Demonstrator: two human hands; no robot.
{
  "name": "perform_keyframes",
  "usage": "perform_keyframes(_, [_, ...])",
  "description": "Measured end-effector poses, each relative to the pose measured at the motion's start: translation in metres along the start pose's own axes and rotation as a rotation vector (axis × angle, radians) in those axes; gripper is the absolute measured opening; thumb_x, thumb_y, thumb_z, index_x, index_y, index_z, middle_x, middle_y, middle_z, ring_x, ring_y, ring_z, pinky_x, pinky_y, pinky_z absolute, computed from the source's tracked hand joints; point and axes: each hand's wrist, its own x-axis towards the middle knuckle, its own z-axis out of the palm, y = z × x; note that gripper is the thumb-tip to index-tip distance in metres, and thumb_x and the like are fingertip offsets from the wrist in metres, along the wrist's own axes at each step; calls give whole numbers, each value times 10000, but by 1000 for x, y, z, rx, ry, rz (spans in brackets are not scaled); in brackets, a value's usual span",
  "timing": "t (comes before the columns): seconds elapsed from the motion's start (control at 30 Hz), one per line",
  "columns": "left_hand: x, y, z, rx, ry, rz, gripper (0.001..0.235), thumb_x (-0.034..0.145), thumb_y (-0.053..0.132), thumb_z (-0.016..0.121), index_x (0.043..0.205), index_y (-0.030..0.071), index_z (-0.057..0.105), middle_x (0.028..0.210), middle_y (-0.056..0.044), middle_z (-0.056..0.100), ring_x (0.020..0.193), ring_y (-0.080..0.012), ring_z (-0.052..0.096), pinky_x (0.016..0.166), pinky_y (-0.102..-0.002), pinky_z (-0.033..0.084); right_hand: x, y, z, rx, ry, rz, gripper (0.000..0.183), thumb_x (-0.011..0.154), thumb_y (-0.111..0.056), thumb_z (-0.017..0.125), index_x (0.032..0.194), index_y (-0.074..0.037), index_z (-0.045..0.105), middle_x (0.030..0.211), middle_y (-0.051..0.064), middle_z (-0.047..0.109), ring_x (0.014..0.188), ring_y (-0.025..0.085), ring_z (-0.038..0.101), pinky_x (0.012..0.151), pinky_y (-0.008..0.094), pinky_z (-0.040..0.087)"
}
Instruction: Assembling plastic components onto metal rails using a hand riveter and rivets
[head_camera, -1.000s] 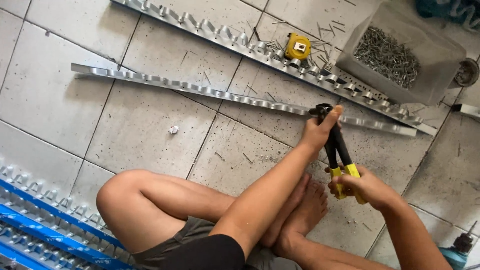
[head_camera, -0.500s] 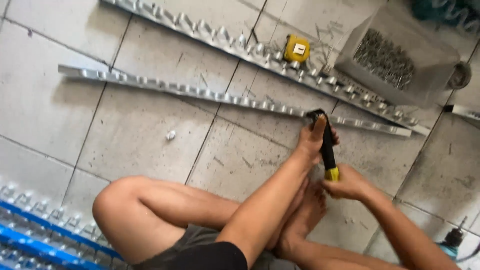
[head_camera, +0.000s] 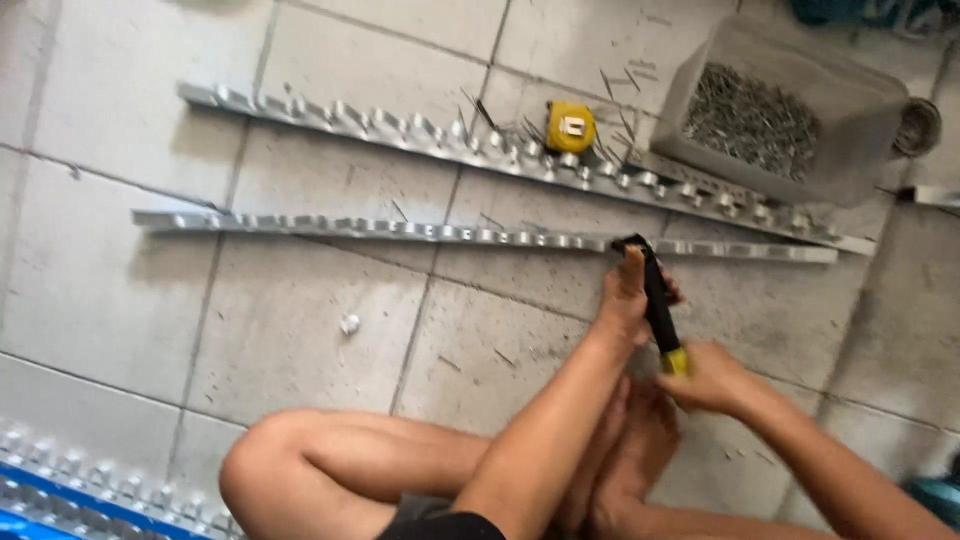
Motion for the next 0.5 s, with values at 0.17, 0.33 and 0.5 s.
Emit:
perform_keyframes(0.17, [9,-16,-28,226,68,5,683,778,741,673,848,70,563,740,-21,542,653,-136,515,610,-310,468,-52,-15,-24,233,-82,73,336,754,-304,785,971,-54,729,780,110,758,652,230,674,578,336,526])
perform_keyframes(0.33, [31,-53,-38,5,167,-27,807,847,777,816,1006,37,535,765,-159,644,679,-241,689,703,-422,644,20,36,48,259,153,131,492,645,-386,919,990,-65,778,852,168,790,887,341,770,778,440,584])
perform_keyframes(0.5, [27,-41,-29,-57,156,-43,737,877,746,794,939,34,616,747,-155,661,653,-275,708,665,-460,659,8,22,20,96,20,21,514,644,-475,868,972,-87,784,853,174,820,907,359,787,811,452,610])
